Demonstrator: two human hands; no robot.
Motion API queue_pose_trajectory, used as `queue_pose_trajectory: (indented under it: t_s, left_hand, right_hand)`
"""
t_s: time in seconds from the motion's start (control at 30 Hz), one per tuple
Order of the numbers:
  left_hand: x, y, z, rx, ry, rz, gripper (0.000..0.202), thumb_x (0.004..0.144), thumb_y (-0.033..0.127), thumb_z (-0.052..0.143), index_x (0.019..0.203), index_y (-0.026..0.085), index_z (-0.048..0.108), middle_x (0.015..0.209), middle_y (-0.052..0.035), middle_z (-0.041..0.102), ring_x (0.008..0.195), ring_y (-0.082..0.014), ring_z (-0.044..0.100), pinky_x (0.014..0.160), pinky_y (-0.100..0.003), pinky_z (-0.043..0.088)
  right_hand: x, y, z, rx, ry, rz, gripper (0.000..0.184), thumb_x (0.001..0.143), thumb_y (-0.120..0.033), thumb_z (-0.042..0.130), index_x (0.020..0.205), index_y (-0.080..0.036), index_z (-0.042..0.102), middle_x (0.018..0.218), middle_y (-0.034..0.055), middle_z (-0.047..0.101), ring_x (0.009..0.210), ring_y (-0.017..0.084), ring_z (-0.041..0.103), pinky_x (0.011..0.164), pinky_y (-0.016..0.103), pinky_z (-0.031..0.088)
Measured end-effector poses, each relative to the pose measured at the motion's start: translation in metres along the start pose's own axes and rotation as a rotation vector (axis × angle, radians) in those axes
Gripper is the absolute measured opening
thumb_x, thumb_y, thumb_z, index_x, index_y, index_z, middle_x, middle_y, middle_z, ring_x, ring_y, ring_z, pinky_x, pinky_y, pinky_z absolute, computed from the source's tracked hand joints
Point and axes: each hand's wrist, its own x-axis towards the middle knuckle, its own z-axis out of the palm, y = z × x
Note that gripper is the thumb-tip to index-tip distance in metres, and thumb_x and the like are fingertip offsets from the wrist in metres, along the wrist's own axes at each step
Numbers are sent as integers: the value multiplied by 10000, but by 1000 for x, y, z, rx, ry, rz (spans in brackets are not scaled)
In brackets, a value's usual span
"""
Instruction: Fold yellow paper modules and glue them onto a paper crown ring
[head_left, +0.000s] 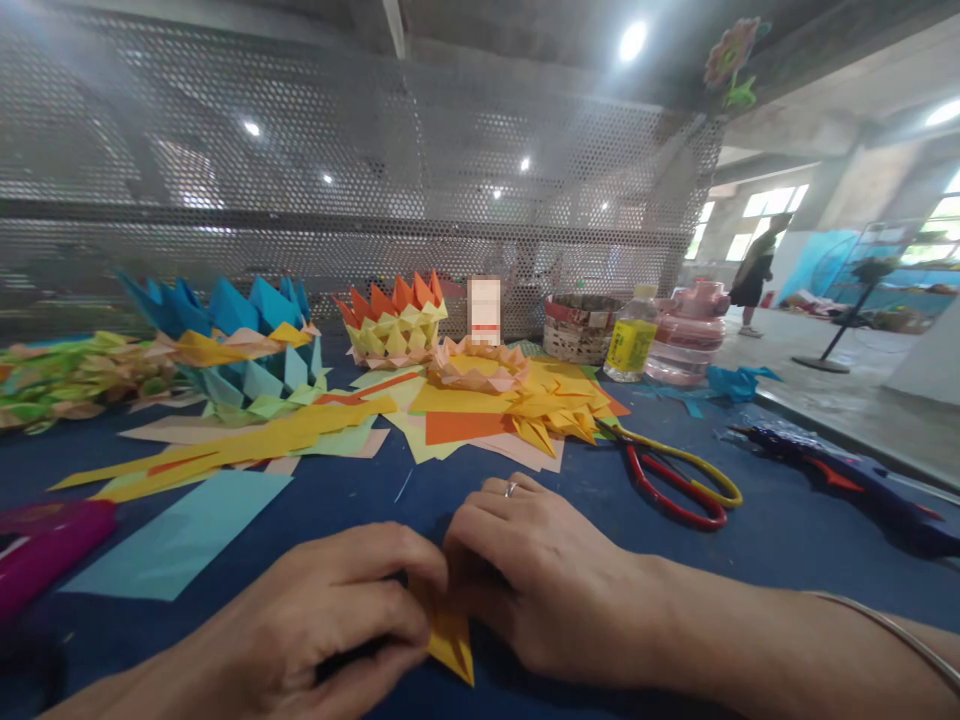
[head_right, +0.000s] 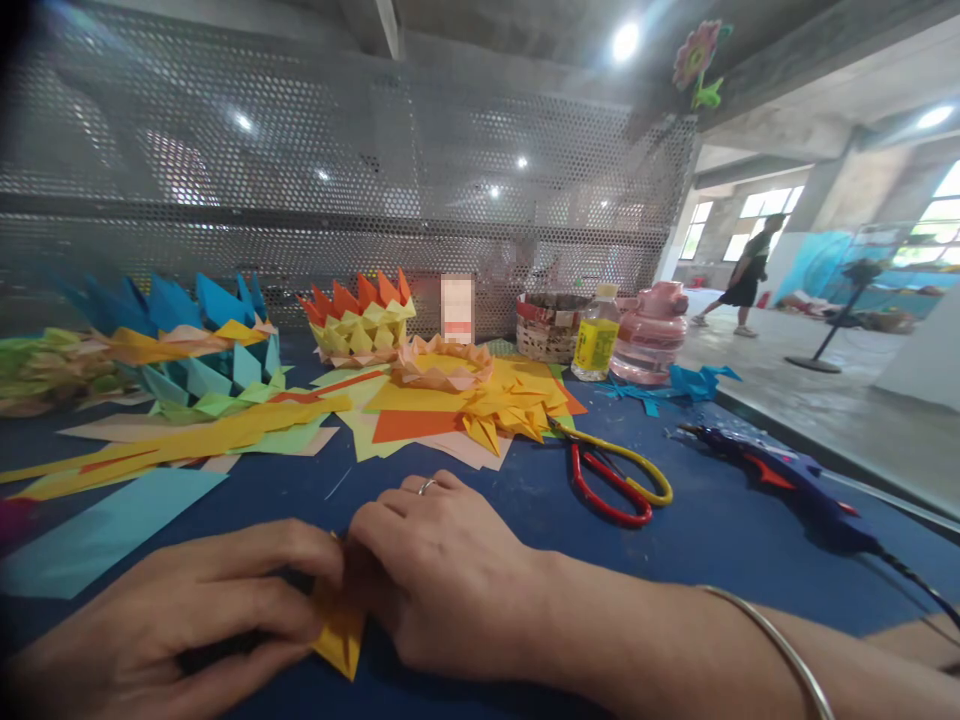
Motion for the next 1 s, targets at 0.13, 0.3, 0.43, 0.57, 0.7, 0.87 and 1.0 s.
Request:
queue_pose_trajectory:
  t_s: [0.13,0.3,0.43,0.57,0.7,0.87,1.0]
  left_hand:
    - [-4,-4,4,98,65,-24,183,885,82,491,911,237,587,913,9,674,838,-118,657,744,-179,505]
    - [-6,-7,6,241,100,-112,158,905,150,486,928,248,608,906,-7,696,819,-162,676,737,-242,527]
    - [-4,-5,6,175,126,-136,176,917,140,489,973,253,611,932,0,691,837,-145,671,738,-227,520]
    - [1,-4,2,29,110,-159,164,921,119,507,933,248,607,918,29,668,817,-89,650,703,-162,489]
    - [2,-7,1,-57,98,-233,157,919,145,530,882,259,632,906,48,646,801,-76,632,701,-159,471]
    - [2,-12,2,-76,89,-395,174,910,257,557,752,232,626,868,34,583,752,-97,590,671,-203,445]
    - [4,-12,0,-107,41,-472,231,919,319,535,726,224,619,848,26,556,746,-112,572,670,-222,436]
  right_hand:
    - [-2,-2,-4,51,53,-8,263,647,-47,564,887,-153,580,813,20,627,719,147,535,665,269,390]
    - [-2,-1,-5,38,71,10,320,639,-11,504,884,-146,661,852,44,637,769,162,554,686,279,417]
    - [-2,1,-1,50,56,-15,321,654,-14,509,845,-170,715,882,37,672,798,174,562,733,299,438]
    - [-3,3,0,101,81,-45,339,670,-14,504,846,-186,737,896,32,683,813,179,574,748,302,450]
    - [-2,0,-1,119,69,-60,315,660,-12,503,838,-149,724,903,59,683,806,177,582,761,293,458]
    - [0,-4,1,98,104,13,135,739,-74,545,770,-140,659,727,51,656,727,165,567,714,280,444]
    - [1,-2,5,102,136,79,32,757,-129,620,774,-156,614,730,24,631,703,140,543,671,254,418]
